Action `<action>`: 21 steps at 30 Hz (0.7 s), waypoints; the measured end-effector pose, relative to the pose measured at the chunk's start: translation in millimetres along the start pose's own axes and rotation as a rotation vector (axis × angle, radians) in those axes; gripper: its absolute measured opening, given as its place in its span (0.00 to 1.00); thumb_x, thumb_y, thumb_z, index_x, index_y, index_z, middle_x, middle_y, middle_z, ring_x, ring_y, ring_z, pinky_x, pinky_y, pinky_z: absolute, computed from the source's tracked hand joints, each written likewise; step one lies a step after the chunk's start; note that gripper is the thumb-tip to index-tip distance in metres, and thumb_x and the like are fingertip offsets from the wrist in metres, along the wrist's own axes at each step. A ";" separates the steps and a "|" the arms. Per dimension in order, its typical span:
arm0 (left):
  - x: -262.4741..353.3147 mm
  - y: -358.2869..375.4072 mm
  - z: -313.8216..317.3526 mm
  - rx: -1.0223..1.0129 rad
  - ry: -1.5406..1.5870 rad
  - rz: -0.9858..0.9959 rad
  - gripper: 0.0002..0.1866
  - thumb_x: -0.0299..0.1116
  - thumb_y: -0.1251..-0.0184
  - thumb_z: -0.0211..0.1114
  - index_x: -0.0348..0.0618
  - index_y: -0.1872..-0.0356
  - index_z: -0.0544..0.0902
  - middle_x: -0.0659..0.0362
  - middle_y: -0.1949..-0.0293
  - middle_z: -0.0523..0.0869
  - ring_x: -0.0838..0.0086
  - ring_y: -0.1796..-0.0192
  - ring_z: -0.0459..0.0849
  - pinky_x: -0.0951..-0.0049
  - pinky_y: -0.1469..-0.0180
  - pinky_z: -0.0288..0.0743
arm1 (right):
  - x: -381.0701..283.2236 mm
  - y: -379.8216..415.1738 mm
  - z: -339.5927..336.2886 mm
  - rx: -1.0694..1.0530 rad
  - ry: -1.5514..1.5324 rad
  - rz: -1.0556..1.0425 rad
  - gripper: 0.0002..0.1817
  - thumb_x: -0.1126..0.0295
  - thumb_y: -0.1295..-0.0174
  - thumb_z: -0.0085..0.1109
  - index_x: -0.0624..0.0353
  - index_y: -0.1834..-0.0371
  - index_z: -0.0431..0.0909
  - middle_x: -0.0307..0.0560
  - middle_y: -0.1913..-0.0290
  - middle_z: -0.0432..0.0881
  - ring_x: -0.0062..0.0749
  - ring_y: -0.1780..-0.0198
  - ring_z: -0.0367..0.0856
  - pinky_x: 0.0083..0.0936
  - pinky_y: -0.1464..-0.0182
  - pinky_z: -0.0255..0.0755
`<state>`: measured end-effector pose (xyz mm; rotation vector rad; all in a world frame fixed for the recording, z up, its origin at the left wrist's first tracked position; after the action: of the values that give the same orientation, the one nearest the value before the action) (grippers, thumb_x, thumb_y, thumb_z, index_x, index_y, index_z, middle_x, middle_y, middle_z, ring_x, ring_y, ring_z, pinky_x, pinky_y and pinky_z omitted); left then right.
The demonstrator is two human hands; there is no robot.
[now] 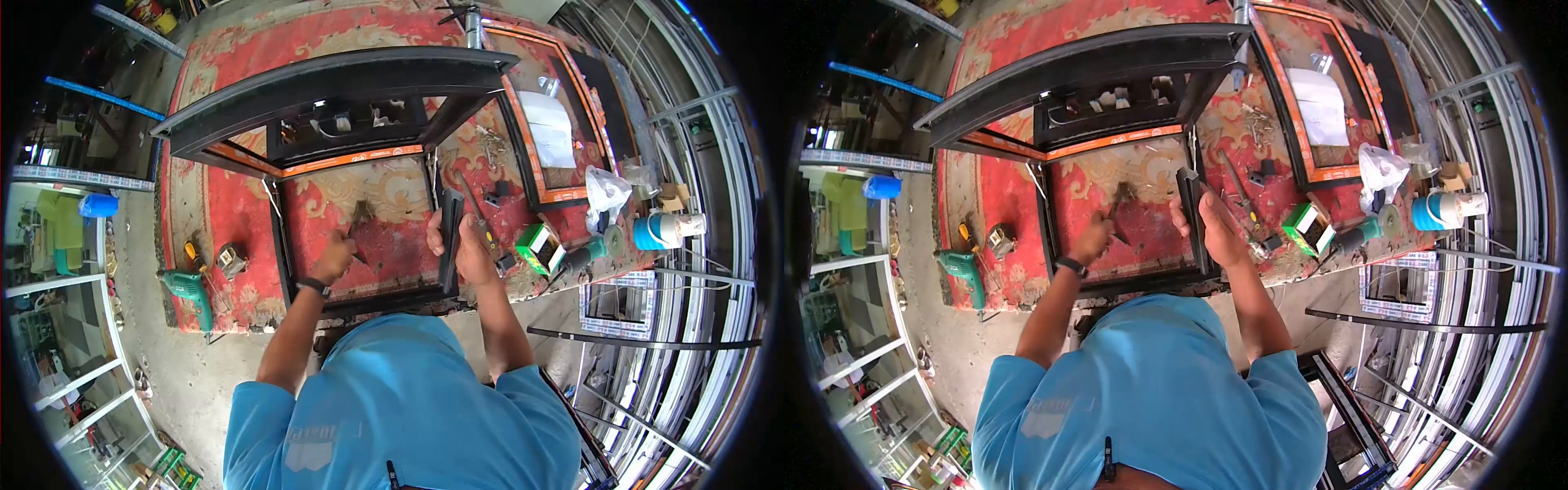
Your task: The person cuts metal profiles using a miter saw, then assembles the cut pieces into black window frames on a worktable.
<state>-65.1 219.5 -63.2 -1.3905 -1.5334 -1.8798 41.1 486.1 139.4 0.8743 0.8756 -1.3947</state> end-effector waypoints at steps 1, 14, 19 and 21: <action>13.4 7.4 -0.6 -0.193 0.326 -0.312 0.11 0.34 0.34 0.64 0.41 0.56 0.75 0.56 0.70 0.76 0.65 0.77 0.78 0.65 0.74 0.77 | -2.6 -2.3 1.6 -0.010 -0.039 -0.018 0.34 0.35 0.18 0.37 0.59 0.47 0.74 0.37 0.63 0.74 0.19 0.65 0.71 0.21 0.59 0.68; 185.6 206.5 25.4 -1.112 0.428 -0.158 0.17 0.40 0.13 0.55 0.31 0.45 0.77 0.38 0.49 0.87 0.46 0.45 0.91 0.50 0.43 0.88 | -26.3 -43.6 40.8 -0.339 0.262 -0.034 0.46 0.28 0.20 0.28 0.64 0.68 0.78 0.40 0.71 0.74 0.24 0.69 0.69 0.25 0.64 0.63; 201.0 195.1 26.6 -1.165 0.472 -0.173 0.17 0.39 0.13 0.56 0.31 0.41 0.75 0.37 0.44 0.86 0.42 0.41 0.89 0.43 0.38 0.85 | -28.9 -48.1 47.8 -0.444 0.349 -0.114 0.45 0.30 0.21 0.28 0.63 0.72 0.77 0.47 0.75 0.78 0.34 0.72 0.74 0.32 0.65 0.66; 199.4 191.7 25.3 -1.164 0.447 -0.185 0.18 0.39 0.13 0.56 0.33 0.40 0.74 0.42 0.48 0.86 0.45 0.47 0.91 0.46 0.44 0.89 | -35.0 -44.6 51.0 -0.441 0.371 -0.087 0.45 0.33 0.19 0.26 0.63 0.72 0.77 0.47 0.75 0.78 0.35 0.72 0.74 0.32 0.65 0.67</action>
<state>-0.2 233.6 206.5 -1.0030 -0.2711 -3.1175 -3.4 455.5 193.2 0.7658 1.4559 -1.0614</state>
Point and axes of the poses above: each hand's wrist, its own y-axis away from the middle knuckle, its own z-axis out of the palm, x = y × z, the point moved 3 cm from there along -y, towards the middle knuckle
